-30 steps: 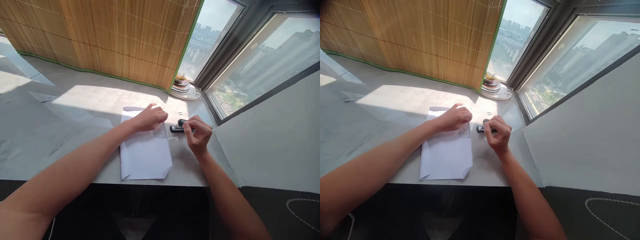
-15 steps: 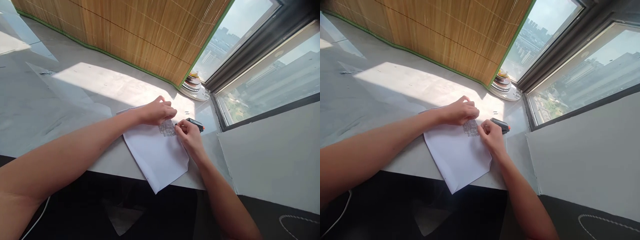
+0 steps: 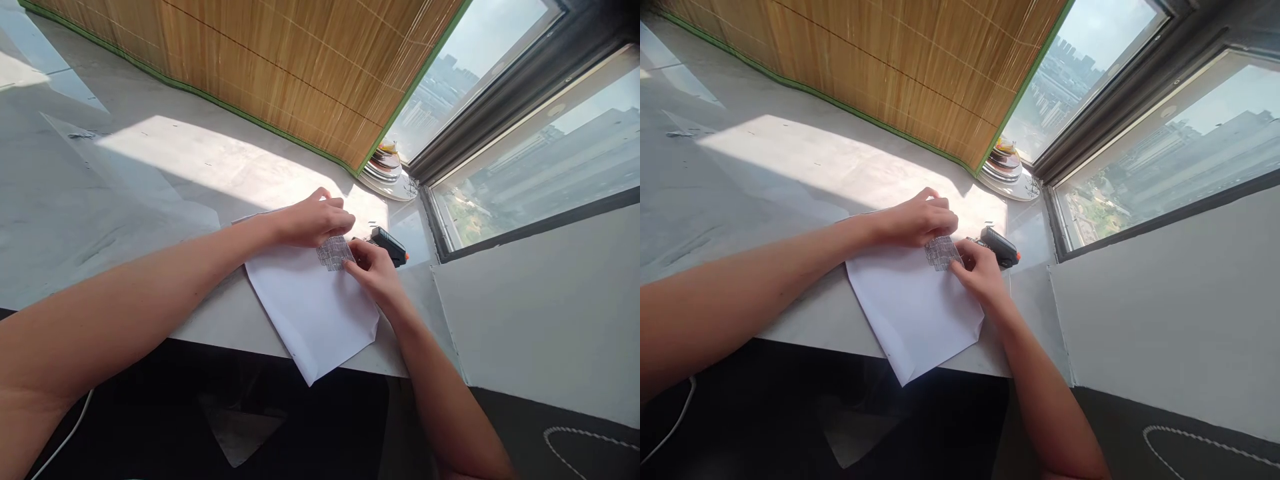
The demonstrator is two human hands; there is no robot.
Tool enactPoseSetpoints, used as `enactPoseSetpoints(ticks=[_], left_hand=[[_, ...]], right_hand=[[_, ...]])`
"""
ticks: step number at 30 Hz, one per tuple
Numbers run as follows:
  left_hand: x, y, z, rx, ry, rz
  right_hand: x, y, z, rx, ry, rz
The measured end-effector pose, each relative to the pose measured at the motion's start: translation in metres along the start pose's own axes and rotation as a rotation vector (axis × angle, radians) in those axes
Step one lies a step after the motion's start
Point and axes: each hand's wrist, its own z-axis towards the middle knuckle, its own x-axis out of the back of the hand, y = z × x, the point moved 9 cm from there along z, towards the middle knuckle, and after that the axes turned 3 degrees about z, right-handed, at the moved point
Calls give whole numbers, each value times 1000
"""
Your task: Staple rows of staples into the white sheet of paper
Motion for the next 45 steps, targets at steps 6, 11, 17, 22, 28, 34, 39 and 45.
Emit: enactPoseSetpoints(ticks=[6, 11, 17, 22, 28, 34, 39, 45], left_hand=[[4, 2, 1, 31, -14, -45], [4, 2, 0, 30, -21, -64], [3, 1, 0, 26, -7, -99], [-1, 4, 1, 24, -16, -129], [-2, -43, -11, 359, 142, -125], [-15, -74, -25, 532, 116, -143], [-4, -65, -20, 499, 139, -220], [12, -57, -16, 485, 242, -368]], right_hand=[[1, 1, -1, 5, 18, 44], [2, 3, -3, -32, 20, 63], [1, 4, -3, -46, 4, 76], [-4, 5, 2, -18, -27, -21], [-1, 11, 3, -20, 15, -21], [1, 12, 4, -7, 33, 0], [1, 9, 3, -13, 39, 25], [5, 9, 2, -27, 80, -1]])
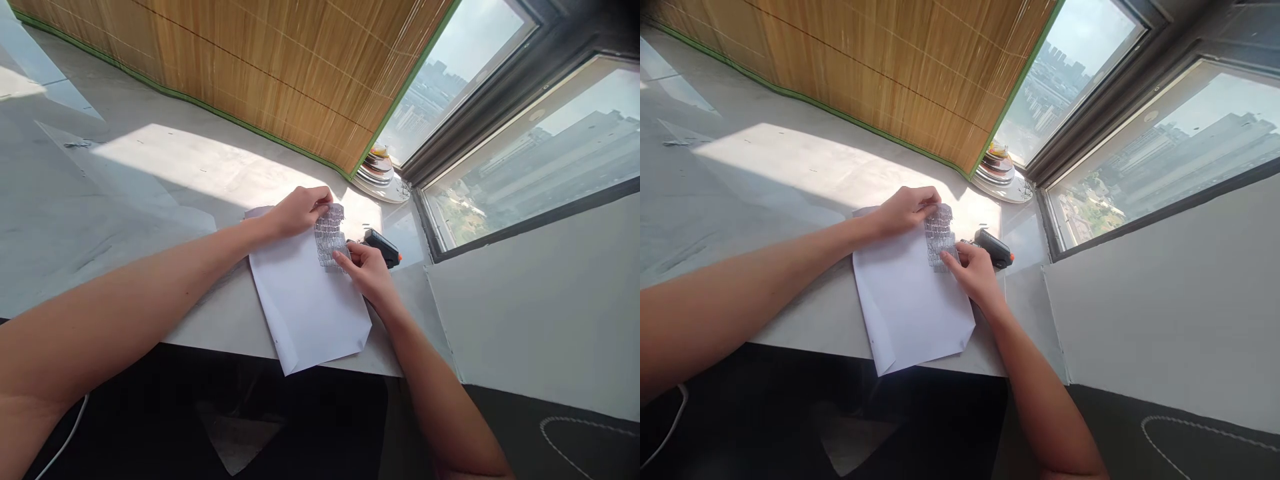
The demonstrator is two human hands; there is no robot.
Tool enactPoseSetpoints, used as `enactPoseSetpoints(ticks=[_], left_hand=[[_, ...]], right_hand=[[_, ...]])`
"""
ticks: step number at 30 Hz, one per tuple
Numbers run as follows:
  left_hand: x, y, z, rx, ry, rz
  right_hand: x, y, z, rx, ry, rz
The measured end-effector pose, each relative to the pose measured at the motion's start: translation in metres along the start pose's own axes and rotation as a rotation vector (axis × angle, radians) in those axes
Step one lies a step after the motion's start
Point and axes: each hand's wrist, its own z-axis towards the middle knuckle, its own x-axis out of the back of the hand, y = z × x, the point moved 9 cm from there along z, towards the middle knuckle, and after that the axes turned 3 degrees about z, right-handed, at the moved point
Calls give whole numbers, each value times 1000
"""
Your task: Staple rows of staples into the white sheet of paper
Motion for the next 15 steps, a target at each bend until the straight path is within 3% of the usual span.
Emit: enactPoseSetpoints(ticks=[9, 15], left_hand=[[3, 10, 0, 10, -5, -233], [3, 15, -1, -2, -13, -261]], right_hand=[[3, 9, 3, -54, 24, 71], [-7, 5, 6, -14, -74, 228]])
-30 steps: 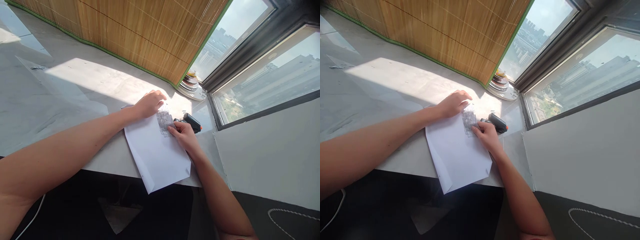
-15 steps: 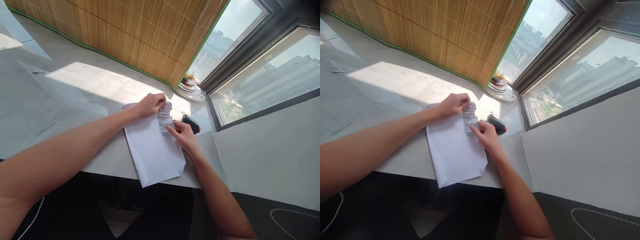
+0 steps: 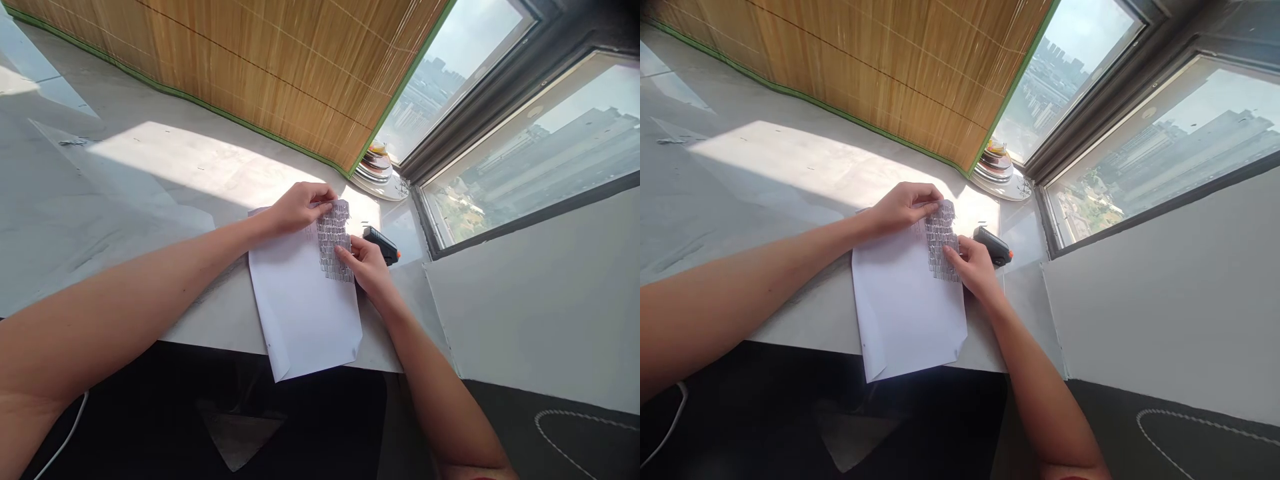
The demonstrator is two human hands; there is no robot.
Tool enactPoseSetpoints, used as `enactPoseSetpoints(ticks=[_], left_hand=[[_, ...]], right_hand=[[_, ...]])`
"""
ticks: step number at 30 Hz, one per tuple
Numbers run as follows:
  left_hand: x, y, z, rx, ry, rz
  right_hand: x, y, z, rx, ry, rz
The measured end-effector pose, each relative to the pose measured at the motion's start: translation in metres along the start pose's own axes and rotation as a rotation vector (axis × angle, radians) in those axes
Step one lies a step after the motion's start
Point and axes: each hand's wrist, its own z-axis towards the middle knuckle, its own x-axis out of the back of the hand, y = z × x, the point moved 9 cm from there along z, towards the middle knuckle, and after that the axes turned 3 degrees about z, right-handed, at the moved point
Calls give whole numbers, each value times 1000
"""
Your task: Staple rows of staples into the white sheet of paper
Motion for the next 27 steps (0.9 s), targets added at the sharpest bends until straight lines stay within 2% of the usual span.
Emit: enactPoseSetpoints(ticks=[8, 18, 27], left_hand=[[1, -2, 1, -22, 17, 32], [2, -1, 1, -73, 46, 94], [-1, 3, 1, -88, 16, 12]], right_hand=[[3, 2, 0, 48, 27, 32], [7, 1, 3, 88, 68, -59], [8, -4, 1, 102, 95, -134]])
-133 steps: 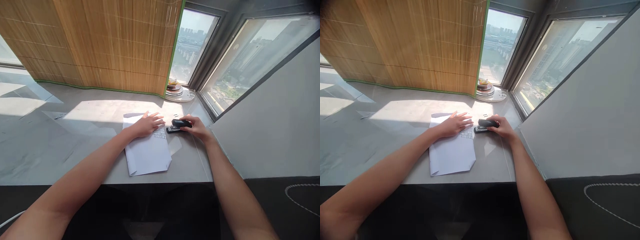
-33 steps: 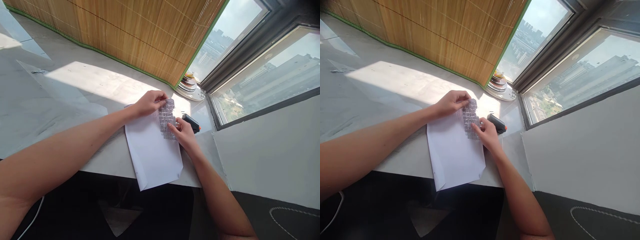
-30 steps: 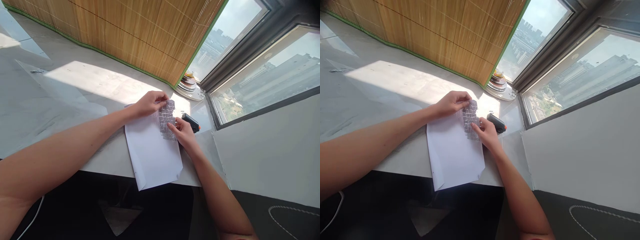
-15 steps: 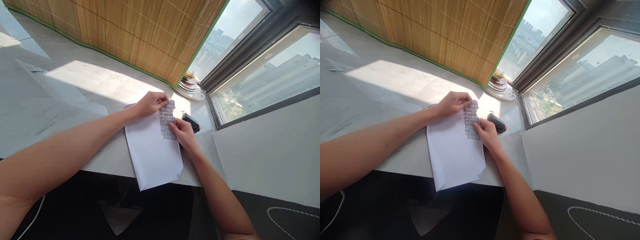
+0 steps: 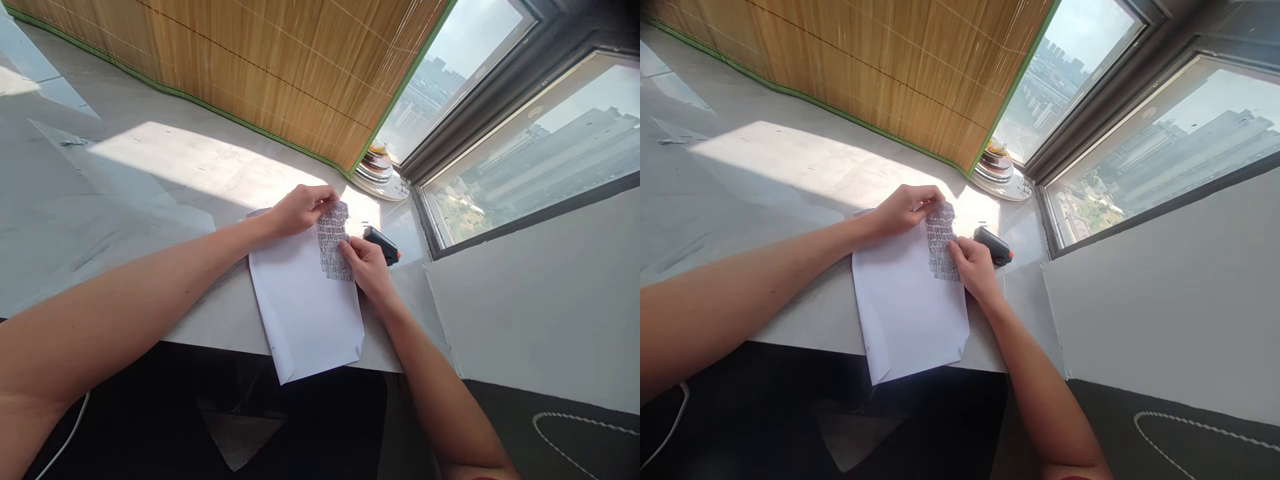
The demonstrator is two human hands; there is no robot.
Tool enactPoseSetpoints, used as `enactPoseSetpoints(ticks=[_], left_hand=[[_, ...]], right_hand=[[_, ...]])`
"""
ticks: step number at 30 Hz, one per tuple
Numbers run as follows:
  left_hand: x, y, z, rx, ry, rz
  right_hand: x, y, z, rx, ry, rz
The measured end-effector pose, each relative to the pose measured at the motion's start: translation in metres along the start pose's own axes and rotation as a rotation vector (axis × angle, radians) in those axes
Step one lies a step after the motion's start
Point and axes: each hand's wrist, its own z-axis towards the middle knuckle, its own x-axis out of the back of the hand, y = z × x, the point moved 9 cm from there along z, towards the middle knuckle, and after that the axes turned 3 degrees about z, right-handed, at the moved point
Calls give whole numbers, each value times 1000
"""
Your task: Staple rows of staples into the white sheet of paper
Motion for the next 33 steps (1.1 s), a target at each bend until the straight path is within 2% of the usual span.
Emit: enactPoseSetpoints(ticks=[2, 4, 6, 9, 12, 14, 18, 27, 30, 33], left_hand=[[-2, 0, 0, 8, -17, -49], [-1, 0, -1, 39, -11, -114], [4, -2, -2, 83, 30, -226], [15, -11, -2, 170, 139, -477], [22, -26, -2, 283, 222, -714], [24, -37, -3, 346, 266, -814], [26, -53, -8, 434, 346, -912], [20, -53, -20, 566, 499, -1181], [23, -51, -18, 545, 481, -1105], [27, -43, -11, 460, 360, -834]], right_hand=[[0, -3, -3, 7, -7, 34], [-5, -11, -7, 38, -68, 118], [-18, -24, -13, 91, -218, 247], [-42, -50, -31, 215, -543, 402], [-56, -70, -50, 363, -798, 409], [-62, -72, -56, 409, -880, 352], [-62, -67, -54, 418, -859, 251], [-62, -66, -53, 410, -842, 196], [-62, -66, -52, 405, -841, 193], [-61, -66, -52, 411, -838, 194]])
